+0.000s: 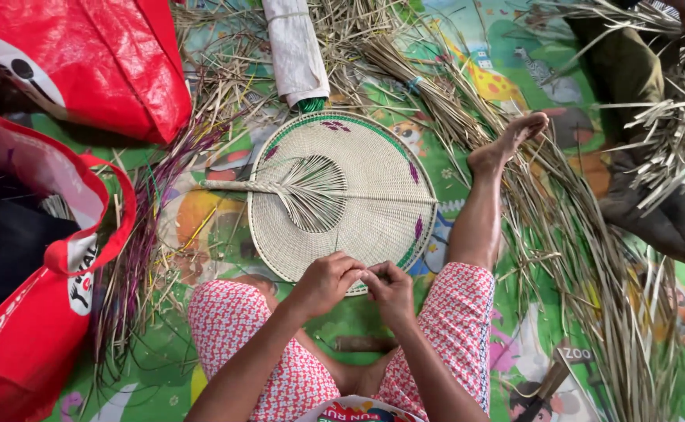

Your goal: Weave decorative colored fibers into the edge of a straw fan

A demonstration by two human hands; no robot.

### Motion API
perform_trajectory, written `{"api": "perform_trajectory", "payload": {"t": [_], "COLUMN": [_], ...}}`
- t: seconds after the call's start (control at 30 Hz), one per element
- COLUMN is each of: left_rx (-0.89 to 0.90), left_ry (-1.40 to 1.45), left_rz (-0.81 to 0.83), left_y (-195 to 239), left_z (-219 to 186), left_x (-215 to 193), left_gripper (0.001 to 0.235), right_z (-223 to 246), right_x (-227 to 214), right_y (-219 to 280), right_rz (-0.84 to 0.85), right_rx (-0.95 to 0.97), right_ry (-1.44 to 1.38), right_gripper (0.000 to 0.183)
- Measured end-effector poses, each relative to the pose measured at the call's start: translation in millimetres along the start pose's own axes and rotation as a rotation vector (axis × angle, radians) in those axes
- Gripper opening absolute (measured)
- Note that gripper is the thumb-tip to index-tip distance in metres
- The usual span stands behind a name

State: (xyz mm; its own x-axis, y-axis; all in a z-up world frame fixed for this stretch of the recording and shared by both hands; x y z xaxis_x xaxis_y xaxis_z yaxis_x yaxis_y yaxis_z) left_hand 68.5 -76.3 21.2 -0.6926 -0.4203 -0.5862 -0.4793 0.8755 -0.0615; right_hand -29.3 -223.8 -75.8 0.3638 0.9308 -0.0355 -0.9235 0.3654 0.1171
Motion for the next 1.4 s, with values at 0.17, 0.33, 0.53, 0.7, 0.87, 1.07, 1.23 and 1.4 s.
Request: {"api": "perform_trajectory", "payload": {"t": [0.17,0.33,0.53,0.7,0.87,1.07,1.23,1.4], "left_rx": [-0.035,-0.075,-0.054,-0.057,-0.32,-0.575,-0.768,-0.875], "left_ry": [0.161,0.098,0.15,0.005,-0.215,-0.453,-0.509,-0.71], "left_rz": [-0.041,-0.082,-0.123,-0.133,-0.137,-0.205,-0.178,0.033], "left_y": [1.6,4.2,4.8,8.8,15.5,58.7,103.3,141.3], "left_z": [1.9,2.3,-13.9,-16.0,31.8,113.1,153.0,153.5], "left_x": [8.4,12.3,10.2,6.3,-11.6,-50.0,-90.3,-144.0], "left_gripper": [0.008,0.005,0.002,0.003,0.006,0.01,0.011,0.018], "right_z": [-26.6,7.1,29.5,45.2,39.8,35.3,19.0,24.8], "right_x": [0.7,12.4,12.3,9.4,-17.4,-125.3,-250.6,-335.0], "right_y": [-0.6,9.6,11.4,14.4,11.1,10.7,29.4,63.3], "right_rz": [-0.134,-0.137,-0.116,-0.034,0.069,-0.074,-0.267,-0.463], "right_rx": [0.037,-0.076,-0.25,-0.285,-0.211,-0.134,-0.142,0.002], "right_ry": [-0.424,-0.386,-0.274,-0.341,-0.656,-0.703,-0.706,-0.796], "right_gripper": [0.012,0.013,0.012,0.018,0.018,0.023,0.024,0.017]}}
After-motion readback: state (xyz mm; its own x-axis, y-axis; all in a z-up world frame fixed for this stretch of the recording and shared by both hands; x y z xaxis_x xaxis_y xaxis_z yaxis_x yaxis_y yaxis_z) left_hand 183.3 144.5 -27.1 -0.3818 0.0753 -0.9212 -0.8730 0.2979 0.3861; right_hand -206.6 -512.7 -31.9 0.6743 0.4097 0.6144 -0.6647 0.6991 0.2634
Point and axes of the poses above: each hand's wrist, its own y-axis away from the middle knuckle, its own x-axis out of the palm, z = x × y, the point moved 3 cm from there along -y, towards the middle knuckle, and after that the axes turned 12 degrees about z, right-handed, at the moved point
